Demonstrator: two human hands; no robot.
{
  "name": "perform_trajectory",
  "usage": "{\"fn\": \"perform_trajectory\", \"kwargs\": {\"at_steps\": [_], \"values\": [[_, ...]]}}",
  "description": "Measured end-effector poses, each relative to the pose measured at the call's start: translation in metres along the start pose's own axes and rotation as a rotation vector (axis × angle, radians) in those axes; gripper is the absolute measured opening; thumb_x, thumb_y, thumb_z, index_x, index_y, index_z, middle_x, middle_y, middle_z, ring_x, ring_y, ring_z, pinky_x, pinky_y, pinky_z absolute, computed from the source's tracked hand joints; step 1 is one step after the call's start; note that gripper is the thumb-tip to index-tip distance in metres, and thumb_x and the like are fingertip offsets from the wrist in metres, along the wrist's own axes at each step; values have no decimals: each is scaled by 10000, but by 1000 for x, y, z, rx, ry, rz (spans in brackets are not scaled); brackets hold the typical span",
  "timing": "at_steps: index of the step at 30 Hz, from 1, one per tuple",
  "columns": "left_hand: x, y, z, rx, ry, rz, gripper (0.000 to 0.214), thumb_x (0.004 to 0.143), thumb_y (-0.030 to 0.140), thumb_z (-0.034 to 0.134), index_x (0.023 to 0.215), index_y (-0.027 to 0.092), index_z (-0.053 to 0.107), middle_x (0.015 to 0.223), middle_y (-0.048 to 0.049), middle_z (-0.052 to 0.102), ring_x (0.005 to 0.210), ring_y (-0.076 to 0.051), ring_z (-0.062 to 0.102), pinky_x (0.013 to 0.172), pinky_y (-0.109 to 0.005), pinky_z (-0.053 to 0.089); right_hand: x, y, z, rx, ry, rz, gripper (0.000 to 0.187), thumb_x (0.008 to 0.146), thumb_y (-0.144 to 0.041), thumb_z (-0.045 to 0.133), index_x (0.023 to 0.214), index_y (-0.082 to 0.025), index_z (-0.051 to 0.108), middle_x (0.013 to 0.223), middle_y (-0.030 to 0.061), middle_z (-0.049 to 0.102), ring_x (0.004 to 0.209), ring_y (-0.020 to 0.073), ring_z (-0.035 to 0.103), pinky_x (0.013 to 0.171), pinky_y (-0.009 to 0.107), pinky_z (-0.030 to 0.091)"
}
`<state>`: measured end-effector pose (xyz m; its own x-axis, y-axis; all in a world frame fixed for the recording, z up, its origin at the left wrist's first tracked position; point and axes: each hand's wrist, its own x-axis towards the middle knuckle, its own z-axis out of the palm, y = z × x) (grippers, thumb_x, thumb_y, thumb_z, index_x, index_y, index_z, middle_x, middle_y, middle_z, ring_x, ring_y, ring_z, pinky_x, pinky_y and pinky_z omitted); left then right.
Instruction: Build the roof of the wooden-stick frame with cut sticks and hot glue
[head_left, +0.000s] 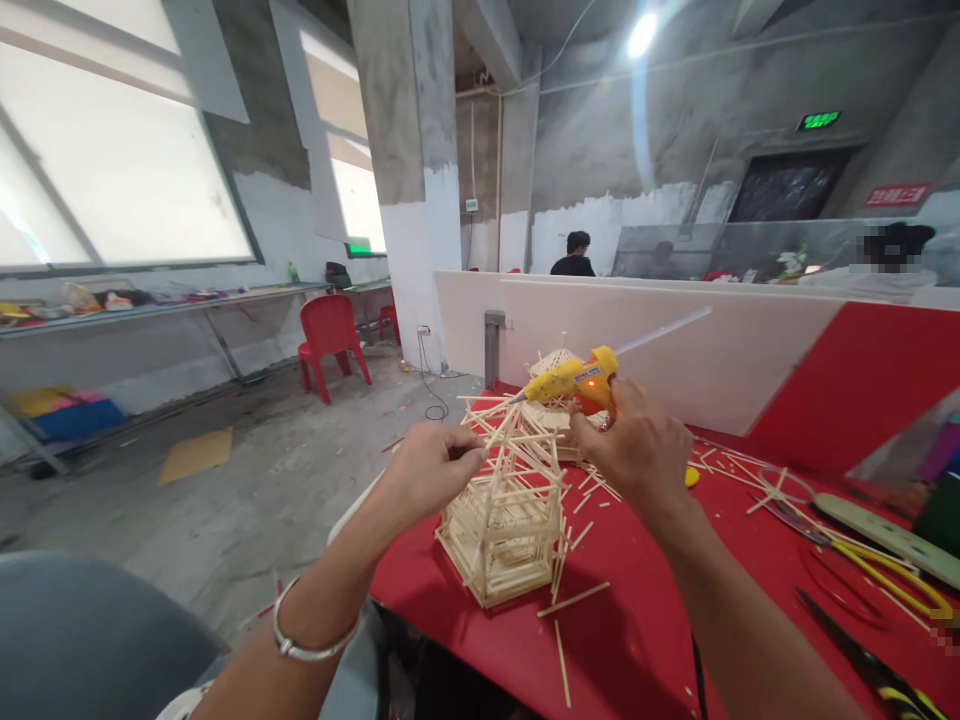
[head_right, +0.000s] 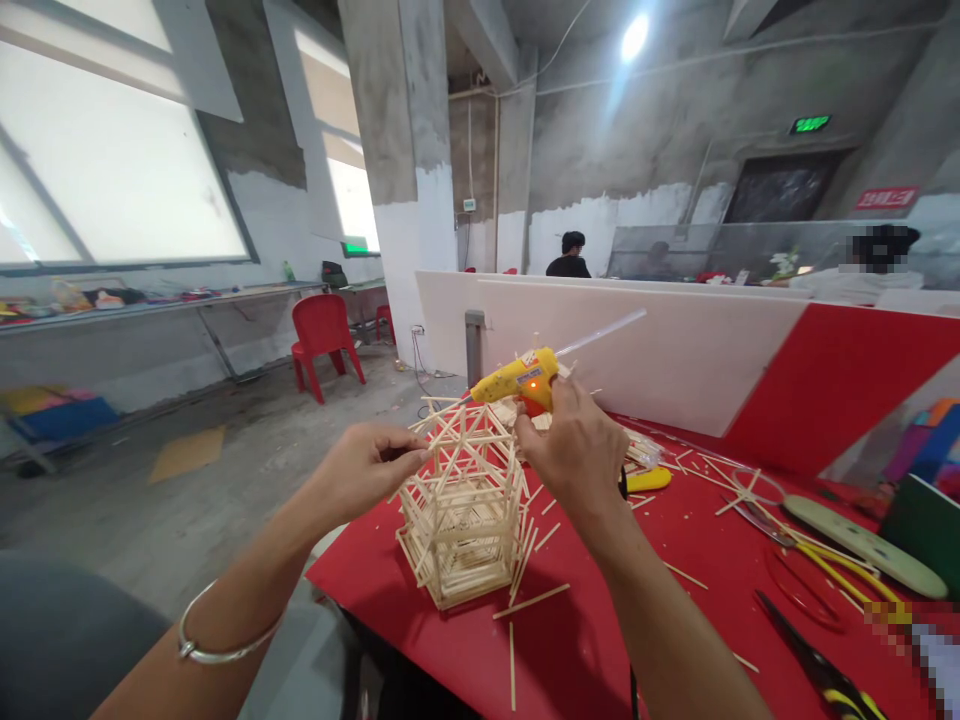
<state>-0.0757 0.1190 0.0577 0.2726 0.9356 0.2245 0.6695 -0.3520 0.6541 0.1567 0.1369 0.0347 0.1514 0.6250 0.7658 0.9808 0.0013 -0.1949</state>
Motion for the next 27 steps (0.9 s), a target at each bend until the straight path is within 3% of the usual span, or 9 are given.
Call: {"fn": "perform_trajectory", "kwargs": {"at_steps": [5,12,27], "values": [[1,-3,-1,-64,63,-87,276,757,343,511,669,141,678,528,31,428,511,-95,373,476,-211,271,0,2,1,-10,0,11,416,828,-468,548,1115,-171,594,839,70,661,668,192,554,544,284,144],[1,-1,3,-4,32,-83,261,735,318,512,570,149,622,478,38,400,484,-92,362,470,-211,261,2,0,-1,-36,7,-25,382,847,-424,540,1122,-161,580,895,67,662,695,189,565,541,290,139],[6,-4,5,3,17,-63,281,753,329,507,606,145,661,481,31,419,488,-102,392,473,-218,267,0,-1,-3,-41,8,-75,325,882,-314,482,1136,-135,576,905,80,646,651,167,518,548,299,133]]}}
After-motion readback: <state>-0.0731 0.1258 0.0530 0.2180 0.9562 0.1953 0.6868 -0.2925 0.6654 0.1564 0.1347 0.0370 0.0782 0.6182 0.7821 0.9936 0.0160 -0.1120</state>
